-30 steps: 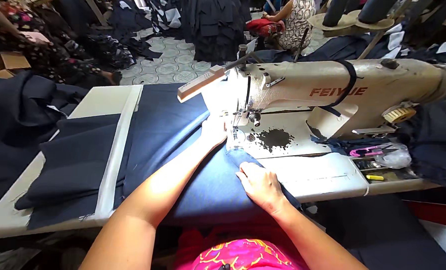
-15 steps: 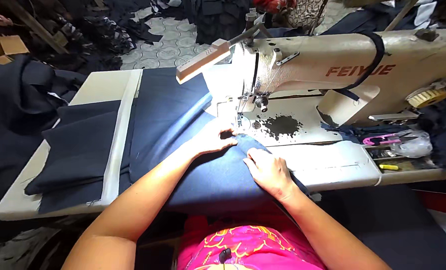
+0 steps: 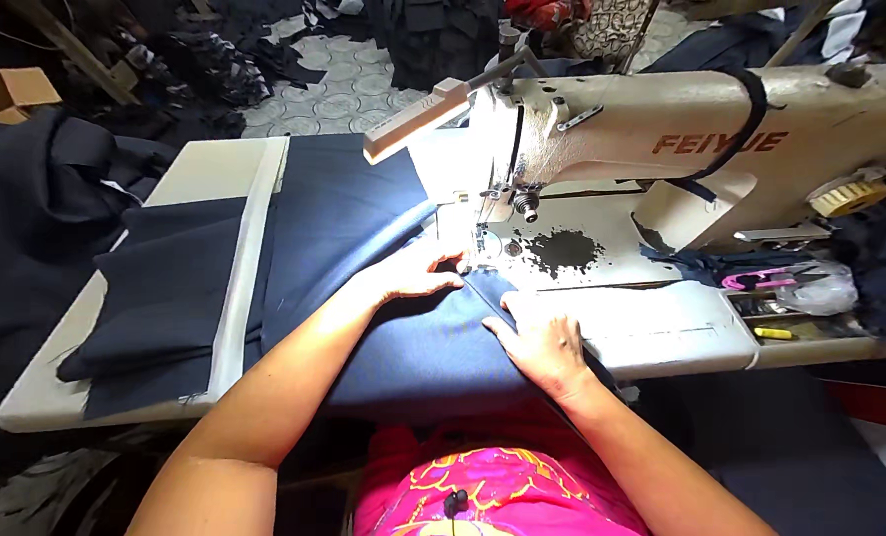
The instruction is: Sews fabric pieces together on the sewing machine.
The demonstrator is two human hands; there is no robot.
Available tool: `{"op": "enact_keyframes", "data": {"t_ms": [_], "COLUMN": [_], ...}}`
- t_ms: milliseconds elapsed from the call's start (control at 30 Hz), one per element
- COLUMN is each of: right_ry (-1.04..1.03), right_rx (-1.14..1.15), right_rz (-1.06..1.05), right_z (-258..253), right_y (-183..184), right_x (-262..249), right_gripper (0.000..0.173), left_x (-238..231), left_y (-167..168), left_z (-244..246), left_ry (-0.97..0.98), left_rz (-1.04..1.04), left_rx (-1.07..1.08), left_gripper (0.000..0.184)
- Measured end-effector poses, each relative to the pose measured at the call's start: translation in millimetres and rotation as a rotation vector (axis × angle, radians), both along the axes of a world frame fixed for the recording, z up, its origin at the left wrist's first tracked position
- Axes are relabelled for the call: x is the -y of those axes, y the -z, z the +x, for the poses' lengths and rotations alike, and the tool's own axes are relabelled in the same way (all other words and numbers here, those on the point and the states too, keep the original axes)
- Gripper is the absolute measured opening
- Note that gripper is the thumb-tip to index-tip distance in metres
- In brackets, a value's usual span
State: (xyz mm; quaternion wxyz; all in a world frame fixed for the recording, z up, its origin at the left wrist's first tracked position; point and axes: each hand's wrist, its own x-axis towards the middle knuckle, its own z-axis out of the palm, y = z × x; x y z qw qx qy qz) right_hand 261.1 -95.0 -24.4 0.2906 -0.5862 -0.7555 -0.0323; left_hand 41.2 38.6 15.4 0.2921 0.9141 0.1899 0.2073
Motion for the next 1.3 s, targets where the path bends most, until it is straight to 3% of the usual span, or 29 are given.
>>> {"op": "enact_keyframes", "data": {"t_ms": [300,400,467,567,600,733,800,867,933,1000,1033,1133,1200,1300], "right_ry": [-0.1,-0.138,-0.197,-0.361,-0.365,-0.091,0.026,-0.015,-0.307,-0.626,-0.72,-0.8,-0.803,-0.776], "right_rx": [0.093,0.028,-0.245,-0.846,-0.886,-0.13,0.051,0.105,0.132,0.188,0.195,0.19,0.165,0.122], "right_rz": [0.142,0.136,-0.113,-0.817,-0.916,-0.78,-0.838,-0.652,-0.28,-0.05,-0.013,-0.089,-0.171,-0.268], "right_z": [-2,-8,-14,-9,-6,1,1,8,28,42,44,47,50,54], "right_y": [7,6,-6,-28,-31,-53,-63,-60,-38,-20,-18,-19,-20,-25], "right_x": [-1,1,6,4,-1,-17,-23,-26,-35,-53,-59,-64,-66,-63], "right_gripper": [0.032,0.028,0.028,0.027,0.026,0.045,0.05,0.043,0.036,0.028,0.024,0.025,0.03,0.036], "left_x": [-5,-6,-7,-12,-16,-31,-33,-31,-23,-9,0,36,55,60], "left_y": [-3,-6,-12,-28,-32,-32,-25,-21,-16,-8,-3,14,25,30], "left_z": [-3,-8,-9,-4,-1,16,27,32,31,31,31,35,38,33], "left_ry": [0.048,0.051,0.076,0.12,0.124,0.059,0.025,-0.039,-0.119,-0.221,-0.271,-0.432,-0.534,-0.624], "left_rz": [0.02,0.037,0.037,-0.012,-0.019,-0.037,-0.033,-0.006,0.142,0.331,0.412,0.535,0.498,0.292], "left_rx": [0.051,0.031,0.016,-0.08,-0.141,-0.429,-0.479,-0.452,-0.368,-0.269,-0.218,-0.162,-0.238,-0.424], "left_gripper": [0.011,0.014,0.016,0.018,0.018,0.018,0.021,0.013,0.01,0.01,0.007,0.019,0.023,0.051]}}
